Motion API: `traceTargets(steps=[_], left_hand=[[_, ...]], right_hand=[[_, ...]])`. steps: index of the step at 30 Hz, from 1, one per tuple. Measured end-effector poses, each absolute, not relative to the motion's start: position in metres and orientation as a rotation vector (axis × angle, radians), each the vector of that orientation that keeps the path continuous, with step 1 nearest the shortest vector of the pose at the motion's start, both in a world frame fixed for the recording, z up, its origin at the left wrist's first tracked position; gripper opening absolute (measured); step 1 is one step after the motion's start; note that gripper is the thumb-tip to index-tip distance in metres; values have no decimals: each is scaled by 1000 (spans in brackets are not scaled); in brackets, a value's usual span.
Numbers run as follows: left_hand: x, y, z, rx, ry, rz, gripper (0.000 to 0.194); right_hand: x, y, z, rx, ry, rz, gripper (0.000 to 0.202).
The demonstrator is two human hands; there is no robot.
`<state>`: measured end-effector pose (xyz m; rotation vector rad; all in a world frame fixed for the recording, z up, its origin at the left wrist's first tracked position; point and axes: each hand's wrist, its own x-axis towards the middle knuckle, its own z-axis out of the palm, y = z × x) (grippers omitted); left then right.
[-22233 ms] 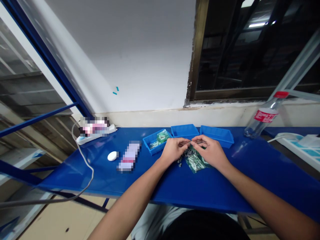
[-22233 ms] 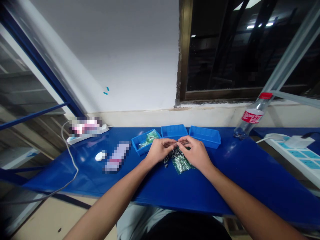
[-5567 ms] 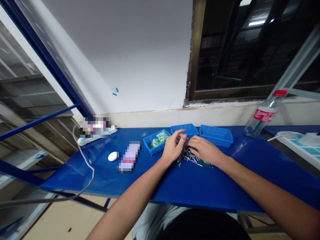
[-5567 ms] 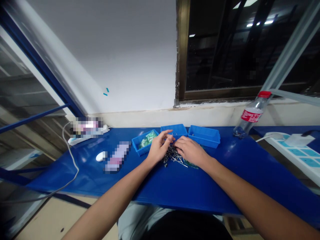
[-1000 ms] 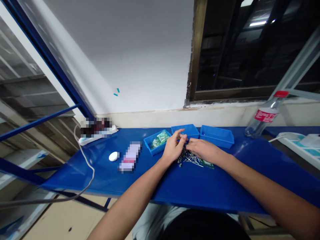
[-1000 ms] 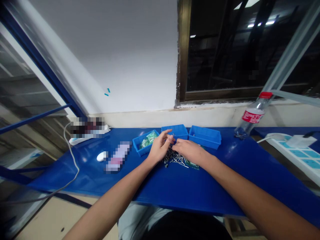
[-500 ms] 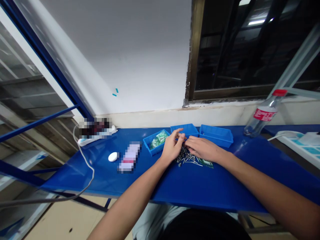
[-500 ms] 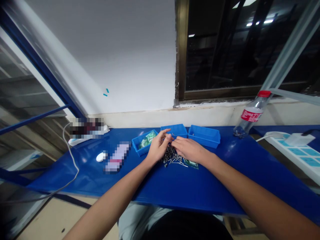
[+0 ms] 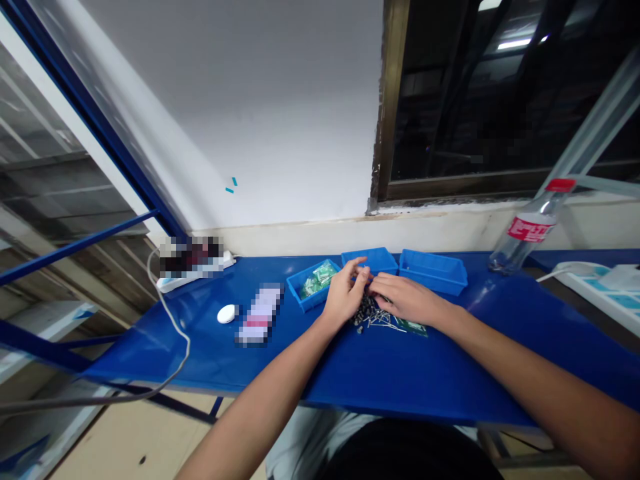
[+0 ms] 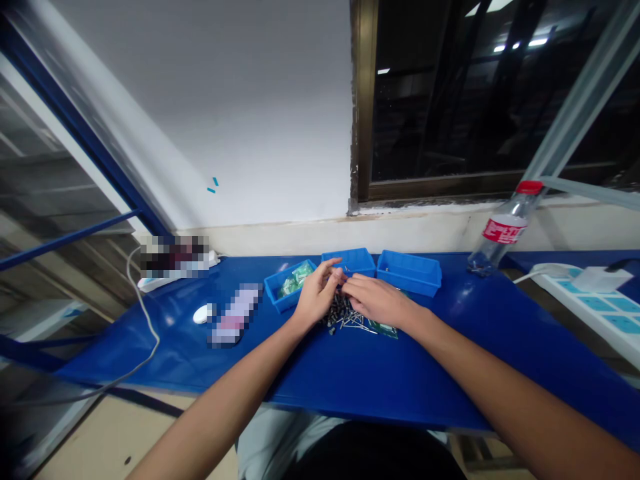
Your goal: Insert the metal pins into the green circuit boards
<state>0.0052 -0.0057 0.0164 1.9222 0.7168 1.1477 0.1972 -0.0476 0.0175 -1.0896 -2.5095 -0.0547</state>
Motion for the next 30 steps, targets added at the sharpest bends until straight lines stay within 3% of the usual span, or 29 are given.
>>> traceTargets(steps=[8, 16, 22, 30], left_hand=[[5, -9, 19, 1987, 746, 1025, 39], [10, 2, 6, 1637, 586, 934, 37], [10, 5, 2, 1621, 543, 1008, 58], [8, 3, -1, 1941, 562, 934, 68]], right_hand=[[201, -62, 18, -1066, -2000, 58, 20], [193, -68, 20, -1042, -1954, 81, 17], [194, -66, 18, -1214, -1747, 159, 16], [200, -55, 5, -1182, -1625, 699, 30]])
